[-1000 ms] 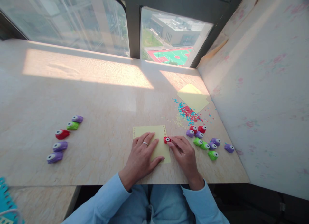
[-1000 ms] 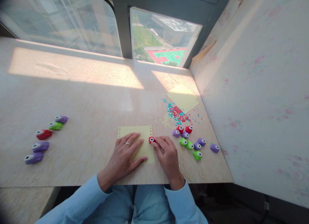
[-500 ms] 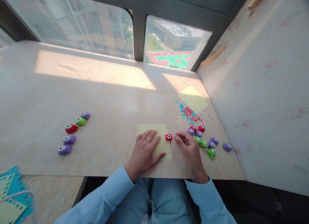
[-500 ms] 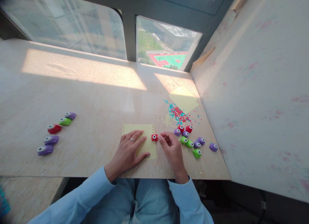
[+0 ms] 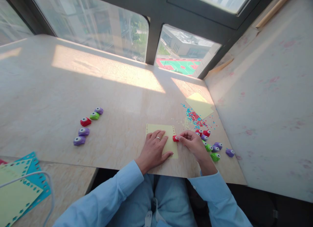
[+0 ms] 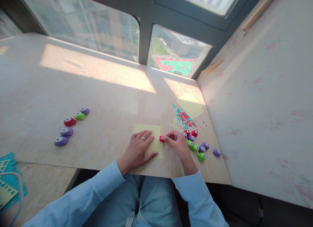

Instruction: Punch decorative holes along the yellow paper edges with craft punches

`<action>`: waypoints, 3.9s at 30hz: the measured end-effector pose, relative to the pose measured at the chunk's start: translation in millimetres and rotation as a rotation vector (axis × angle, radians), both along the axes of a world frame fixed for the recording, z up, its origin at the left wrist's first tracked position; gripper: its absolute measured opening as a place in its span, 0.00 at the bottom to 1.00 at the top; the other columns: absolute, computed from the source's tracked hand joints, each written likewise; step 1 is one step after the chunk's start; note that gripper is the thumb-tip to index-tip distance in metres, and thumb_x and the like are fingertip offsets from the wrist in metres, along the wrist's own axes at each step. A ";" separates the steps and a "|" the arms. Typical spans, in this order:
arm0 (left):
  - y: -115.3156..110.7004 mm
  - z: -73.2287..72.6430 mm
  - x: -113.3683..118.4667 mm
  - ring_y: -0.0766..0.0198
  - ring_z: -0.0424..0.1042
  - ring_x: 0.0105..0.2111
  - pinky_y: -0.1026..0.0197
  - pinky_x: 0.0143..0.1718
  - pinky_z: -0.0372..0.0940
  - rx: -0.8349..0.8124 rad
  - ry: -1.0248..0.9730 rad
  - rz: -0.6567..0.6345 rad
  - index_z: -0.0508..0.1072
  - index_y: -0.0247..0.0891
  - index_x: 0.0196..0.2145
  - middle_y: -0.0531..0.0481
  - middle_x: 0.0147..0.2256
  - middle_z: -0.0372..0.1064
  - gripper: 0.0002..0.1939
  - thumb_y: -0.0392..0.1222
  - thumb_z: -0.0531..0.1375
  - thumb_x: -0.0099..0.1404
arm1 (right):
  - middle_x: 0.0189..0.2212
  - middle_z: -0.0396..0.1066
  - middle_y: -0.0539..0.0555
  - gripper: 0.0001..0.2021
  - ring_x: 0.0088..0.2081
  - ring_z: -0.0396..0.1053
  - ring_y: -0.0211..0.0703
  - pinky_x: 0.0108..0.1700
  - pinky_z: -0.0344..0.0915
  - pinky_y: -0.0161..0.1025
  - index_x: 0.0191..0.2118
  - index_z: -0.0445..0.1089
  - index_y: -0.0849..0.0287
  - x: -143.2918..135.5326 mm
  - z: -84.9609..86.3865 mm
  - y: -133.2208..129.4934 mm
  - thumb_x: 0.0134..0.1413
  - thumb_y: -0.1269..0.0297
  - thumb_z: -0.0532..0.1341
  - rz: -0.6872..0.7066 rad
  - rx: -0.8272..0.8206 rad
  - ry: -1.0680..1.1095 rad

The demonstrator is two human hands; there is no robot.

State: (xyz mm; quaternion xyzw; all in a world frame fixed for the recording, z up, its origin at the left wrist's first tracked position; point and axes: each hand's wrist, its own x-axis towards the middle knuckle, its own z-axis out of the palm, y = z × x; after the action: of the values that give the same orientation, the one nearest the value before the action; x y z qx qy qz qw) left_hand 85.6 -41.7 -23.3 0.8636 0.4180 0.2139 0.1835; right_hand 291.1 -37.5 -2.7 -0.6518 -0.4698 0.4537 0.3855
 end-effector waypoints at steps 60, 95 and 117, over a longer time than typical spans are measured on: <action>0.1 -5.7 -0.9 0.43 0.59 0.58 0.42 0.56 0.55 0.059 -0.033 0.007 0.69 0.37 0.51 0.34 0.57 0.64 0.26 0.56 0.61 0.62 | 0.15 0.64 0.44 0.16 0.18 0.59 0.34 0.22 0.53 0.33 0.22 0.64 0.56 -0.1 0.5 8.5 0.38 0.53 0.69 0.086 -0.029 -0.103; -0.4 -3.3 -1.0 0.44 0.60 0.58 0.44 0.55 0.56 0.083 0.014 0.003 0.69 0.37 0.50 0.36 0.57 0.65 0.25 0.57 0.61 0.62 | 0.38 0.70 0.58 0.16 0.37 0.67 0.48 0.40 0.66 0.44 0.44 0.75 0.59 -4.4 -24.5 -14.2 0.52 0.55 0.63 -0.100 0.345 -0.310; 1.4 9.0 -0.1 0.46 0.61 0.59 0.43 0.56 0.59 0.088 -0.093 0.030 0.69 0.35 0.52 0.35 0.58 0.64 0.20 0.49 0.59 0.66 | 0.33 0.74 0.53 0.21 0.32 0.70 0.41 0.35 0.67 0.39 0.43 0.72 0.58 -21.4 -23.4 -37.7 0.50 0.48 0.67 -0.371 0.343 0.232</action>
State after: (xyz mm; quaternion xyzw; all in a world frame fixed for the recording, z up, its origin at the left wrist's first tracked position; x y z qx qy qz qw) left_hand 85.5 -40.4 -14.3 0.8537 0.4119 0.2748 0.1613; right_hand 269.7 -75.2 -26.1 -0.5956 -0.3650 0.3608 0.6180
